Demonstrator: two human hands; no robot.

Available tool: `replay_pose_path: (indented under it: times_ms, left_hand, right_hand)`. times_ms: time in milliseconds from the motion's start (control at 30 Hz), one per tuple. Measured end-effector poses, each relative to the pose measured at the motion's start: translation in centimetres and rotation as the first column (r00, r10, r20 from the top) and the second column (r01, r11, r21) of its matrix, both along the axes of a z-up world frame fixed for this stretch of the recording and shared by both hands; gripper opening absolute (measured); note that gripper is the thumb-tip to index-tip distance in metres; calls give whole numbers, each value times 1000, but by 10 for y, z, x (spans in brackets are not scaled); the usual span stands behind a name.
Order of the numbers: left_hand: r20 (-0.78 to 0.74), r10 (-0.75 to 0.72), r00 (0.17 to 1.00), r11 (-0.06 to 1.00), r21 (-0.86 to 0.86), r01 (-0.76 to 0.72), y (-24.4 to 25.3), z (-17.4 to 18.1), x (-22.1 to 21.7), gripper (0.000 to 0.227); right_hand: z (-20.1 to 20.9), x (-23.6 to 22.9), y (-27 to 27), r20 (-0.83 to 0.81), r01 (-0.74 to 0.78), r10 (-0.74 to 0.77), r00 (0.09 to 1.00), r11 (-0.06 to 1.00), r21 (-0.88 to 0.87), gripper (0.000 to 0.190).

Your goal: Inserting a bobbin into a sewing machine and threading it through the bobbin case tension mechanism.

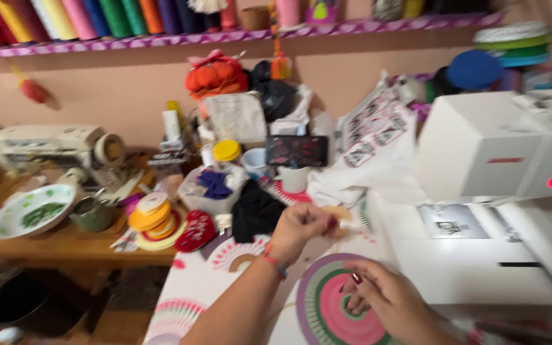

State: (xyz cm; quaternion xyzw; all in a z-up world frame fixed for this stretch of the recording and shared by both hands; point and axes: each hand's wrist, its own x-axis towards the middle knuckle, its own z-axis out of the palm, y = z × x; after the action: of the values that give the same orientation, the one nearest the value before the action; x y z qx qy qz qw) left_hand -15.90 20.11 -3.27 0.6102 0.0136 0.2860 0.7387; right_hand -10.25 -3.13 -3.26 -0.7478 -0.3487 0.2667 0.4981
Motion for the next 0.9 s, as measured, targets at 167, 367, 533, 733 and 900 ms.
replay_pose_path:
  times_ms: [167,367,533,733,900]
  left_hand:
    - [79,-346,935,926,-134,354,-59,-4,-8,17]
    - [20,-131,991,872,477,106,-100,30,11,4]
    - [-129,-65,989,852,510,122,-99,41,73,22]
    - [-242,16,970,961,270,52,-93,56,113,16]
    - [-246,192,950,842,539,-30,-78,19,159,16]
  right_hand:
    - [16,21,-40,-109,52,-13,994,927,370,39]
    - [31,48,-53,315,177,-275,908,935,306,17]
    - [51,87,-48,417,231,-315,852,943,241,20]
    - [32,100,-59,247,325,-370,895,923,207,34]
    - [22,106,-68,118,345,-391,913,892,291,30]
